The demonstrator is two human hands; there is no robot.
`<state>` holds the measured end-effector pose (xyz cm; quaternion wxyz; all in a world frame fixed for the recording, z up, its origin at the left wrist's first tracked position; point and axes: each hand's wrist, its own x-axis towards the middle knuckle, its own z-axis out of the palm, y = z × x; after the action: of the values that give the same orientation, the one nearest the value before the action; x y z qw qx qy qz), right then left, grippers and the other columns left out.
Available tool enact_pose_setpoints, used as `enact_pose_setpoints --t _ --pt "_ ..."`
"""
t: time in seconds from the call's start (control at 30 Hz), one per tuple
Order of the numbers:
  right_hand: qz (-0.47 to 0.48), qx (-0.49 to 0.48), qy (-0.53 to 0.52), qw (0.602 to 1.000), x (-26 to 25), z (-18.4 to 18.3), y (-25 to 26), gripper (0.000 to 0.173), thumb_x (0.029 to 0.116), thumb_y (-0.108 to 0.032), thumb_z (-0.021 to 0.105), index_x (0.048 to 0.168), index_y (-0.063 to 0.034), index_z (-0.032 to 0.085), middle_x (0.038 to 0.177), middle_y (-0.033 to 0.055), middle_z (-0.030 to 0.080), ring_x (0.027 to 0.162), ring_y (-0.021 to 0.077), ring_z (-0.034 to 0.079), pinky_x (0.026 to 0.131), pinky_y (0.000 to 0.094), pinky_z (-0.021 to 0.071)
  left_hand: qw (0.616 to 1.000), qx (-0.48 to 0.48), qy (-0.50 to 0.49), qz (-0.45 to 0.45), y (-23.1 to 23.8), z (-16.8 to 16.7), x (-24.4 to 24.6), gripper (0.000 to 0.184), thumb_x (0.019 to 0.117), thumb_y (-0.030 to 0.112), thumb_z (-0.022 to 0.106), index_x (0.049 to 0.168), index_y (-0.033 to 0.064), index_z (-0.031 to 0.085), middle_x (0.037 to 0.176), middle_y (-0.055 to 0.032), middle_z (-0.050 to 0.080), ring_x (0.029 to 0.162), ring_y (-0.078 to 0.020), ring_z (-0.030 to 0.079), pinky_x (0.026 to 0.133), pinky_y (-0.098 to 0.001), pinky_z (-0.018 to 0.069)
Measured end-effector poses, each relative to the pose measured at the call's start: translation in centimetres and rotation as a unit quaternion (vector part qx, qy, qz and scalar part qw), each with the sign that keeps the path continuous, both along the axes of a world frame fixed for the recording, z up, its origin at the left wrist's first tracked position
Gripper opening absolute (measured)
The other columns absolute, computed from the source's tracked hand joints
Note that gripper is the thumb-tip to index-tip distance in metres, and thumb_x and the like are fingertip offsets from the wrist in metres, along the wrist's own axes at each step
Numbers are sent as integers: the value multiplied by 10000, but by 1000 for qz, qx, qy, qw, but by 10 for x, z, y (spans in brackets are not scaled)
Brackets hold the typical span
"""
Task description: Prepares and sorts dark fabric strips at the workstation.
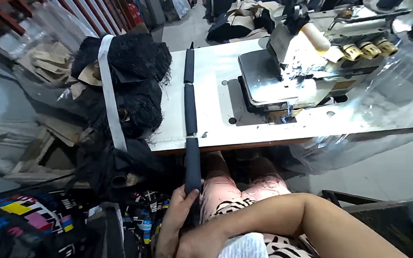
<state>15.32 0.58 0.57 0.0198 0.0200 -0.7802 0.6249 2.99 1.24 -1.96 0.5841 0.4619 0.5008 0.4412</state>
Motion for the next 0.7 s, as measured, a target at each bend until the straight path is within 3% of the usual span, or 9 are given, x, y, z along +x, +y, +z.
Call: enact_pose_setpoints --t 0.1,0.2,0.27,0.33,0.43,0.5,0.57,0.63,0.7 --pt "-160 -15 178 971 14 -4 27 229 943 -95 670 804 87 661 642 102 587 579 113 544 556 279 443 984 132 65 100 -27 24 -17 170 1046 126 488 1057 105 657 883 134 725 811 11 690 809 -215 596" --pt "-378 -92 175 904 31 10 59 285 1005 -208 564 986 70 625 862 33 623 794 9 582 734 203 498 978 182 61 80 -67 51 -51 175 986 405 645 1142 383 720 997 213 744 903 66 687 842 -154 570" --pt "-424 -226 97 872 30 10 88 387 1054 -239 470 1251 86 543 1125 97 635 1026 92 616 935 298 517 984 164 29 -57 -86 57 -73 240 1000 367 663 1225 305 719 1064 118 753 956 3 695 873 -208 573" --pt "-458 -399 84 790 26 4 119 460 1109 -351 350 1384 -6 481 1189 77 653 1062 126 642 953 325 528 967 138 105 -188 -85 60 -81 242 1031 254 613 1174 88 716 1056 -26 745 981 -62 692 920 -266 571" --pt "-530 -525 190 638 21 16 147 449 1101 -486 318 1172 -144 600 760 -10 653 714 119 680 746 325 601 912 64 350 -202 -76 35 -82 260 1014 124 580 1097 -77 724 1104 -221 718 1064 -288 695 985 -468 542" --pt "-522 -438 243 690 18 26 136 422 1117 -434 230 1025 -162 539 600 -84 488 548 51 550 625 255 549 918 -7 384 -103 -71 14 -77 389 1044 174 524 1305 -102 609 1313 -280 618 1246 -366 605 1086 -535 467" --pt "-456 -267 202 824 13 28 100 373 1110 -227 269 959 -30 548 591 -53 522 546 40 552 606 237 529 962 -5 274 -10 -62 1 -69 627 1087 403 341 1467 -82 456 1449 -179 566 1335 -224 557 1135 -407 447" --pt "-298 -88 90 946 13 22 53 325 1085 -120 401 964 78 628 699 60 606 634 102 597 660 284 532 997 11 57 48 -47 5 -49 954 963 776 330 1464 -30 432 1306 -32 674 1183 -91 649 1034 -297 526" --pt "-114 32 42 992 10 -3 24 247 1036 -73 539 1014 120 692 831 210 686 766 271 680 752 430 553 994 41 -105 5 -32 16 -32 846 901 775 450 1376 94 615 1058 11 769 961 -107 735 914 -318 596"
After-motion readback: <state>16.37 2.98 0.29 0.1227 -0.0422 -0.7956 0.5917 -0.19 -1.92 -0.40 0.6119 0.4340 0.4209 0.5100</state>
